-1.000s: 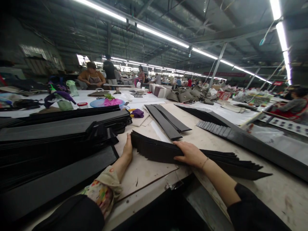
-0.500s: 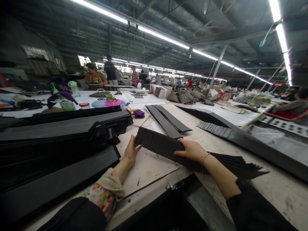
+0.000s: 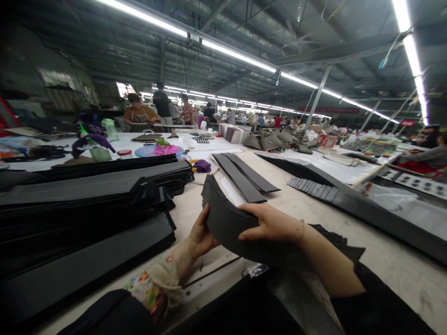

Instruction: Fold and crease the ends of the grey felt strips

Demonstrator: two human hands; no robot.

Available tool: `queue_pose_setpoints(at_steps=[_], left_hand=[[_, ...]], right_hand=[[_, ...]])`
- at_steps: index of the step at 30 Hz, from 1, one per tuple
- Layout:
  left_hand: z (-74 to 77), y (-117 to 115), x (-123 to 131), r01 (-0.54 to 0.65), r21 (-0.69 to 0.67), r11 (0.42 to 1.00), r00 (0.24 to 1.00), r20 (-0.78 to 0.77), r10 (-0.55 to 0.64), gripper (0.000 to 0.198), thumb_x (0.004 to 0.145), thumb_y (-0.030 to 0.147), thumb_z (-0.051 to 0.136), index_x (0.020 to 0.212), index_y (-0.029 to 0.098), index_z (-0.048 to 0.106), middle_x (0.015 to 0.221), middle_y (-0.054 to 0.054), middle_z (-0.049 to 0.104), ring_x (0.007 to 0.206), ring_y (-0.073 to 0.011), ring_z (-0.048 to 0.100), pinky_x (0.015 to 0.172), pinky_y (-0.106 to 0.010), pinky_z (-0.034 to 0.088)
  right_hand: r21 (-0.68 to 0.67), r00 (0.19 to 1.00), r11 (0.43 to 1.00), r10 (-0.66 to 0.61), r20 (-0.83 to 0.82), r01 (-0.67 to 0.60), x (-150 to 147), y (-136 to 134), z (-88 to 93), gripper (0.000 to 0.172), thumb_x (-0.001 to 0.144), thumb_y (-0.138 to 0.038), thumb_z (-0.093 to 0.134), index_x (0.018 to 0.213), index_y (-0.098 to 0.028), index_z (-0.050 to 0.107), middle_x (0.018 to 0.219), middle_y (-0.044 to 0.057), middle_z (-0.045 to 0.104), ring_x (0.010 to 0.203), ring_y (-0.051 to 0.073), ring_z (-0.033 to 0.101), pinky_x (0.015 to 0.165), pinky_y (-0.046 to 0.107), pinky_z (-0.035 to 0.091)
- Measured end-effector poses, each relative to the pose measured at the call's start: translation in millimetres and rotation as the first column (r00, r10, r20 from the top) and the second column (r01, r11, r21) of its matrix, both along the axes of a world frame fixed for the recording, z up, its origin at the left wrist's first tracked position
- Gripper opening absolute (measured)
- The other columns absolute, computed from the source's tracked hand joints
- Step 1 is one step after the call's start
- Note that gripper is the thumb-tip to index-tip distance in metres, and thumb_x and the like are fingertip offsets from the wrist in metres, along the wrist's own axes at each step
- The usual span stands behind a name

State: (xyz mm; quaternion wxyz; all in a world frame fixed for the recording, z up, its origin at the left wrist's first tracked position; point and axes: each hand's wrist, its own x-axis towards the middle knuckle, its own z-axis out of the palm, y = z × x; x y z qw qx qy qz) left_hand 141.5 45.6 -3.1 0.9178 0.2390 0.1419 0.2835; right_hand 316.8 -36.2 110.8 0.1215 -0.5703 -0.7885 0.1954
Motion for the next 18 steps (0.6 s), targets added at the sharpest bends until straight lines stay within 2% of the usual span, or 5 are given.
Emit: queue_pose_setpoints(at_steps=[3,5,8,13,18], left_hand=[[-3.3,7.2,1.9,-0.202,-0.008,0.979,0.974,-0.109,0.2,0.037,0.071,0.044,0.06,0.093,0.014,0.058,0.084,-0.008,0.066,0.081,-0.0207,0.062,0.075,-0.036,0.051],[-7.6,12.2,6.5,-0.411,0.028,0.911,0.885,-0.226,0.406,0.033,0.068,0.037,0.066,0.092,0.017,0.058,0.086,-0.005,0.065,0.076,-0.0168,0.062,0.072,-0.033,0.052],[-15.1,17.1,13.0,-0.544,0.08,0.835,0.781,-0.317,0.539,0.033,0.066,0.034,0.068,0.092,0.018,0.057,0.089,-0.004,0.064,0.074,-0.0144,0.061,0.067,-0.03,0.053],[-20.8,19.8,15.4,-0.563,0.107,0.82,0.753,-0.343,0.562,0.031,0.066,0.03,0.069,0.091,0.018,0.056,0.089,-0.003,0.063,0.074,-0.0131,0.06,0.063,-0.026,0.053],[-23.4,20.9,16.3,-0.414,0.065,0.908,0.819,-0.409,0.403,0.023,0.069,0.026,0.064,0.087,0.014,0.056,0.074,-0.005,0.061,0.063,-0.0147,0.061,0.058,-0.029,0.055]], right_hand=[[-0.076,0.999,0.997,-0.038,-0.038,0.035,17.0,5.1,-3.4,0.062,0.07,-0.05,0.057,0.124,-0.023,0.042,0.108,0.003,0.06,0.094,0.021,0.058,0.08,0.028,0.046],[-0.105,0.993,0.988,-0.114,0.013,0.115,41.6,10.3,-15.2,0.063,0.07,-0.054,0.055,0.123,-0.022,0.044,0.107,0.004,0.061,0.092,0.023,0.059,0.079,0.03,0.047],[-0.188,0.962,0.948,-0.231,0.146,0.257,83.3,13.1,-39.4,0.056,0.069,-0.059,0.052,0.107,-0.02,0.058,0.099,0.006,0.064,0.087,0.025,0.061,0.075,0.033,0.049],[-0.212,0.943,0.922,-0.296,0.155,0.324,124.7,4.3,-45.5,0.05,0.07,-0.061,0.049,0.092,-0.019,0.062,0.091,0.007,0.066,0.083,0.025,0.061,0.071,0.031,0.049],[-0.3,0.957,0.91,-0.255,0.141,0.287,148.9,-2.0,-37.0,0.047,0.075,-0.059,0.043,0.094,-0.021,0.062,0.088,0.005,0.065,0.082,0.023,0.061,0.071,0.031,0.049]])
